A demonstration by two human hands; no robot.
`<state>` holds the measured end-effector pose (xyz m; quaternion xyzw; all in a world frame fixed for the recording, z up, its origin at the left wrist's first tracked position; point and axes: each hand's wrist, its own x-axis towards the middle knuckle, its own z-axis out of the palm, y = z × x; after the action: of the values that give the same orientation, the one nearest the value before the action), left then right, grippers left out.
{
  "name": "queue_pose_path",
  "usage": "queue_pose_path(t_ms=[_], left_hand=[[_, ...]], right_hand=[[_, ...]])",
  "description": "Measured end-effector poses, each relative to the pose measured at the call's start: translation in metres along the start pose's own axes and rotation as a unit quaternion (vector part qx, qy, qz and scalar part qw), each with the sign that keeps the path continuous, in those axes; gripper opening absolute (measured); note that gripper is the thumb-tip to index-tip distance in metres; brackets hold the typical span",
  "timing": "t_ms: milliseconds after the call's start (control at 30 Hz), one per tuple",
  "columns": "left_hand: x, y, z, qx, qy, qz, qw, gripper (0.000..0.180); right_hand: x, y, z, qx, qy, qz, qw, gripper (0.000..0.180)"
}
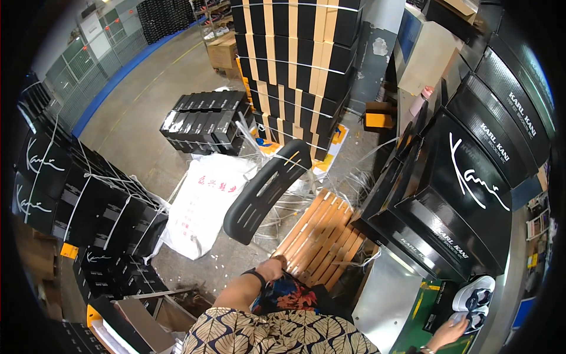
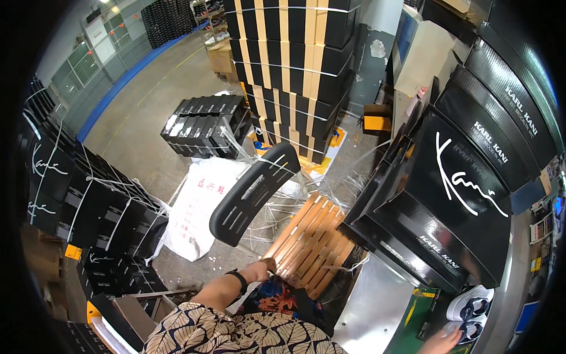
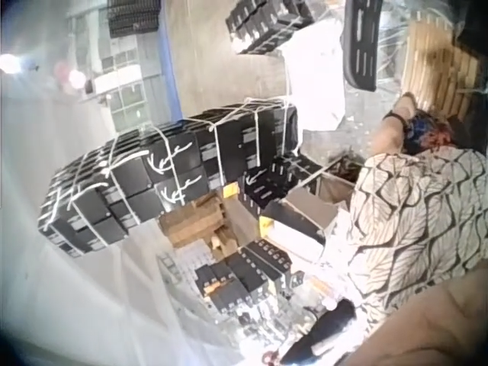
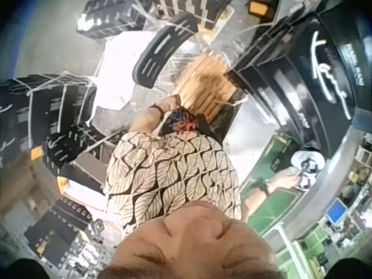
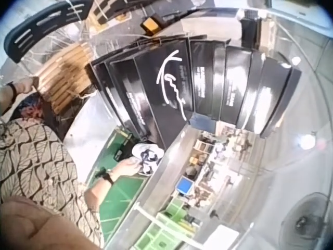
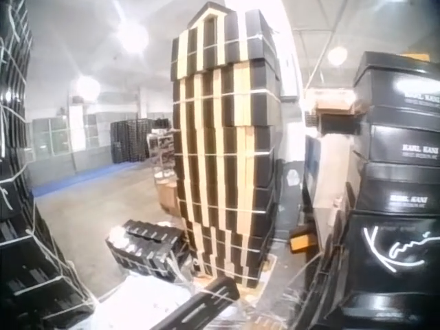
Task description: Checking shoe labels and placing boxes on a conveyor belt in a factory.
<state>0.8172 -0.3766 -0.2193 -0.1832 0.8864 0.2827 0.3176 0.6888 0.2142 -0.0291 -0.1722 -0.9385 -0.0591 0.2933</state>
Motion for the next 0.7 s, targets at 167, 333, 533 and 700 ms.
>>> queue_pose_path(t_ms=[167, 333, 533, 700], left_hand=[[0.031, 0.068, -0.044, -0.012, -0.029, 0.028, 0.999, 0.032], [0.069, 0.112, -0.058, -0.130, -0.003, 0.130, 0.983, 0.046], [0.086, 0.157, -0.038, -0.220, -0.034, 0.191, 0.956, 0.069], [0.077, 0.213, -0.028, -0.284, -0.151, 0.202, 0.925, 0.085]], right_hand=[[-0.112, -0.024, 0.040, 0.262, -0.211, 0.121, 0.934, 0.039], [-0.168, -0.107, -0.004, 0.306, -0.325, 0.113, 0.888, 0.039], [-0.144, -0.174, -0.038, 0.326, -0.405, 0.045, 0.853, 0.028], [-0.110, -0.227, -0.056, 0.357, -0.452, 0.044, 0.816, 0.025]])
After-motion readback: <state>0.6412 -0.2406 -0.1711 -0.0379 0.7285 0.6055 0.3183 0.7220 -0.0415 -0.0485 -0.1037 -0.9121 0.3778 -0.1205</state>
